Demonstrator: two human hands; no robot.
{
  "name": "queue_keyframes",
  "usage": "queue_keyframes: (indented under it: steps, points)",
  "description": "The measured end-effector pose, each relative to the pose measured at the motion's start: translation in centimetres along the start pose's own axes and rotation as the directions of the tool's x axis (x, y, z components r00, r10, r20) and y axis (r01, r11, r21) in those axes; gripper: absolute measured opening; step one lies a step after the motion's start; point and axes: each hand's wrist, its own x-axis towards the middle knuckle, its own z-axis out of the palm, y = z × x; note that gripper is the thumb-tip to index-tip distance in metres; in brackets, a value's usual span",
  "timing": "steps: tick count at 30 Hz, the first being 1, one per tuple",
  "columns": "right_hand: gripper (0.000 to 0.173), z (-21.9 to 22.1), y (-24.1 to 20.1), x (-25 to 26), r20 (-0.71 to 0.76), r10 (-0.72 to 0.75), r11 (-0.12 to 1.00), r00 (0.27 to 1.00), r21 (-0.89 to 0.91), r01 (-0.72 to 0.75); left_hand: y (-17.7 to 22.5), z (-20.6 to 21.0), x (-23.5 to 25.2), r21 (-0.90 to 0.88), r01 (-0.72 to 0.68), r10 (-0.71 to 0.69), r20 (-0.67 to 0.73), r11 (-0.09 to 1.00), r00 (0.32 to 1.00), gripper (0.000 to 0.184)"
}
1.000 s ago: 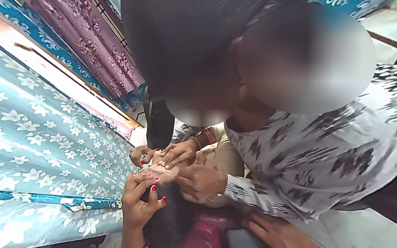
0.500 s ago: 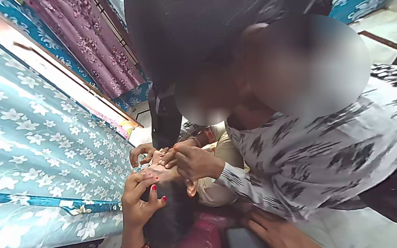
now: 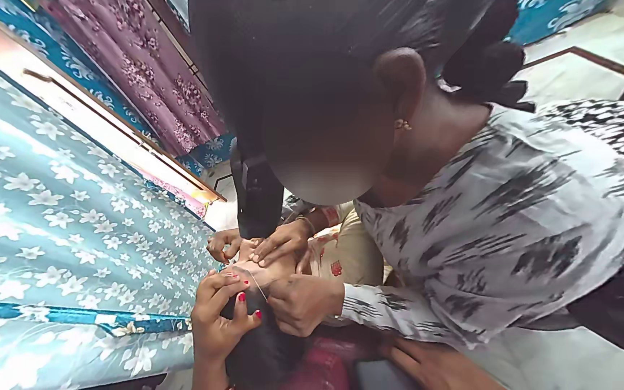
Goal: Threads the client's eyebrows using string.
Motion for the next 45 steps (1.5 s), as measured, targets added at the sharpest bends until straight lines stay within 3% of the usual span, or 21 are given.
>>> queue_keyframes:
  steps: [6,10,15,23,29,39,45]
  points:
    - [0.018,-0.6,0.1,0.5,0.021,-0.015,1.000,1.000,0.012,0.014,0.0,0.1,0.2,-0.016,-0.005,0.005,0.007,1.000,1.000,0.035]
    - [0.025,3.6,3.1,-3.3,0.028,-0.061,0.996,0.998,-0.059,0.063,0.1,0.2,0.2,-0.010,-0.003,0.003,0.004,1.000,1.000,0.033]
    - [0.016,0.4,0.7,-0.1,-0.046,-0.042,0.999,0.998,-0.004,0.041,0.1,0.2,0.3,-0.006,-0.014,0.014,0.013,1.000,1.000,0.038]
    - [0.017,0.1,0.6,0.1,-0.023,-0.031,0.999,0.999,0.013,0.031,0.2,0.2,0.1,0.012,-0.003,0.003,0.006,1.000,1.000,0.038]
    - [0.024,4.2,4.0,-3.7,0.034,-0.075,0.996,0.997,-0.047,0.077,0.3,0.4,0.4,0.011,-0.004,0.004,0.015,1.000,1.000,0.032]
    - [0.015,0.8,1.3,-0.3,-0.069,-0.059,0.998,0.996,-0.015,0.058,0.3,0.4,0.4,0.006,-0.011,0.011,0.014,1.000,1.000,0.038]
    - [0.015,0.2,0.8,0.0,-0.030,-0.041,0.999,0.999,0.005,0.041,0.2,0.4,0.1,0.005,-0.008,0.008,0.000,1.000,1.000,0.038]
